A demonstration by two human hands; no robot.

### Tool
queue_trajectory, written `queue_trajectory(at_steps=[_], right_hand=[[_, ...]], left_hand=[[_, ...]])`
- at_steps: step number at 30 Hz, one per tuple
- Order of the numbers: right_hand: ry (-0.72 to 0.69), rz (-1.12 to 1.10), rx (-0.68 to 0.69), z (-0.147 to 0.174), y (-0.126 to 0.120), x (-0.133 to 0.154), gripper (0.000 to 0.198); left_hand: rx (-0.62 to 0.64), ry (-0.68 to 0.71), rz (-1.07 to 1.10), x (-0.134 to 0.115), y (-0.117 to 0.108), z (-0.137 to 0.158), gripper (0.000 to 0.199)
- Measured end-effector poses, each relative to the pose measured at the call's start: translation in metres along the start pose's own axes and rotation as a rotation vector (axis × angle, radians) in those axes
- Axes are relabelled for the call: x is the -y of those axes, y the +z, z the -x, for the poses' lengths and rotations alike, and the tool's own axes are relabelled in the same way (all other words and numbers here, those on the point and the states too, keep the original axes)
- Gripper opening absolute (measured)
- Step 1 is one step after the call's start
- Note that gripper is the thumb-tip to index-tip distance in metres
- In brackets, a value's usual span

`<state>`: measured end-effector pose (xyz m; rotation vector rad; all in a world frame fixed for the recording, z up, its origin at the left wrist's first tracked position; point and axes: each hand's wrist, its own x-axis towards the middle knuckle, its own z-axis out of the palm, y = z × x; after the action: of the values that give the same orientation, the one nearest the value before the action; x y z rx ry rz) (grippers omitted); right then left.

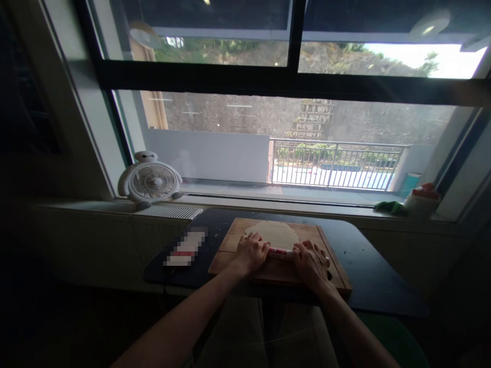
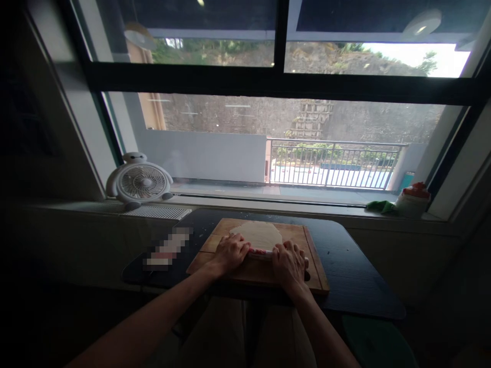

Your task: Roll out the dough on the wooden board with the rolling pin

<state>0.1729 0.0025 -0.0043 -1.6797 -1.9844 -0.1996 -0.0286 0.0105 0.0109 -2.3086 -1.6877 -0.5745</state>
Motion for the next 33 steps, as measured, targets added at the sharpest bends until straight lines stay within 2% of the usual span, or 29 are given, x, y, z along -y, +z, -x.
queue_trajectory(at_steps=[2,5,10,14,18,23,25,28,33], right_hand=[[0.026,-0.031,0.004,0.003,-0.001,-0.001,0.031],[0.053,-0.028,0.044,-0.004,-0.003,-0.002,0.030],[0.161,-0.001,0.179,-0.038,0.004,-0.003,0.036],[0.210,0.020,0.199,-0.057,0.011,-0.004,0.038],[0.201,0.029,0.174,-0.049,0.011,-0.004,0.038],[0.101,0.071,-0.002,-0.019,0.009,-0.004,0.032],[0.080,0.081,-0.034,-0.013,0.008,-0.003,0.031],[0.103,0.081,0.032,-0.015,0.004,-0.002,0.034],[0.182,0.078,0.175,-0.039,0.002,0.000,0.042]], left_hand=[[-0.042,0.019,0.004,0.001,-0.003,0.010,0.045],[-0.038,0.043,0.003,0.001,-0.005,0.011,0.046],[0.031,-0.062,-0.040,0.003,0.001,-0.021,0.040],[0.067,-0.129,-0.045,0.007,0.009,-0.043,0.037],[0.043,-0.115,-0.045,0.005,0.009,-0.032,0.036],[-0.040,-0.062,-0.064,-0.003,0.005,-0.001,0.032],[-0.077,-0.041,-0.072,-0.004,0.005,0.006,0.032],[-0.053,-0.054,-0.071,-0.004,0.005,0.004,0.032],[0.012,-0.105,-0.059,0.000,0.008,-0.022,0.034]])
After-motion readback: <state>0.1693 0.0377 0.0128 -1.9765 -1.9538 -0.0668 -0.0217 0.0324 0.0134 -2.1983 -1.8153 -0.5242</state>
